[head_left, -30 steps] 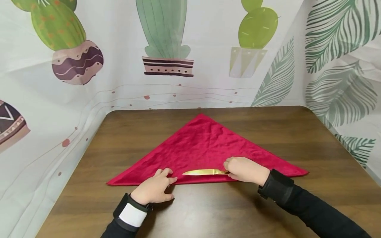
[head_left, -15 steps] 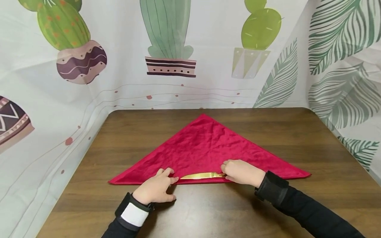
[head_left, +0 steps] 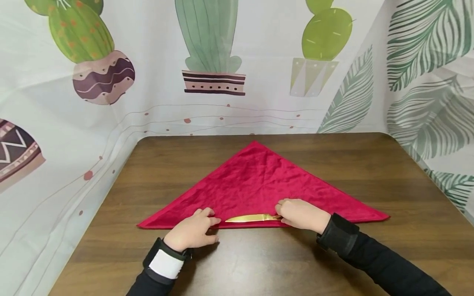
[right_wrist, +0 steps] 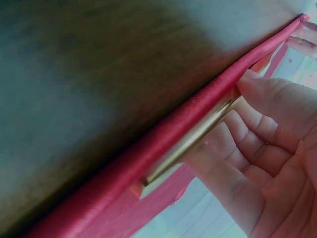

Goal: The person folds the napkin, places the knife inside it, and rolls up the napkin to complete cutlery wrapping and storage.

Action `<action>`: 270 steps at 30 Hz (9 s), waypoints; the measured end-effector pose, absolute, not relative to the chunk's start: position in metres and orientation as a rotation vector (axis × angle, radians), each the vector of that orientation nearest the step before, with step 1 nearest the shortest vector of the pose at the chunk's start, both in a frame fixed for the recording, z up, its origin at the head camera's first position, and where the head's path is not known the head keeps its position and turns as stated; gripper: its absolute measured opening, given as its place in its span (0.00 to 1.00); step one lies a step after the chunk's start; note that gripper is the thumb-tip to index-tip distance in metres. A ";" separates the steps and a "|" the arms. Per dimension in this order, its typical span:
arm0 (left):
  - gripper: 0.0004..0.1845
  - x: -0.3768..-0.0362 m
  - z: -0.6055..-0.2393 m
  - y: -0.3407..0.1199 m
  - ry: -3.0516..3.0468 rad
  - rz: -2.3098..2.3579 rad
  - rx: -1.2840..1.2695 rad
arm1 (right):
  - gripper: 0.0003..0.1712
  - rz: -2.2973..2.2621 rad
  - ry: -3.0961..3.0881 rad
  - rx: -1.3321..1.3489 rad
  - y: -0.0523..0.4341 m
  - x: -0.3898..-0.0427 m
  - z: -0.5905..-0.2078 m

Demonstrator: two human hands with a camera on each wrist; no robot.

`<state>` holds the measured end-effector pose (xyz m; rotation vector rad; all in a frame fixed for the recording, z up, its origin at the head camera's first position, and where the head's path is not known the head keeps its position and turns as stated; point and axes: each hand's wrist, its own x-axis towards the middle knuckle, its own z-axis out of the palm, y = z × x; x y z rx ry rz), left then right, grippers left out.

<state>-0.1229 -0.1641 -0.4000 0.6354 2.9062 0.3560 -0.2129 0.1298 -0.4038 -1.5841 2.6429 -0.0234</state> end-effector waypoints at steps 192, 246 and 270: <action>0.12 -0.154 -0.396 -0.095 2.779 0.278 0.930 | 0.25 -0.161 2.565 -1.560 0.097 -0.186 -0.411; 0.35 -0.301 -0.398 -0.119 2.781 0.008 0.456 | 0.19 -0.080 2.579 -1.716 0.105 -0.188 -0.409; 0.38 -0.313 -0.395 -0.123 2.772 0.023 0.324 | 0.24 -0.232 2.522 -1.424 0.125 -0.204 -0.401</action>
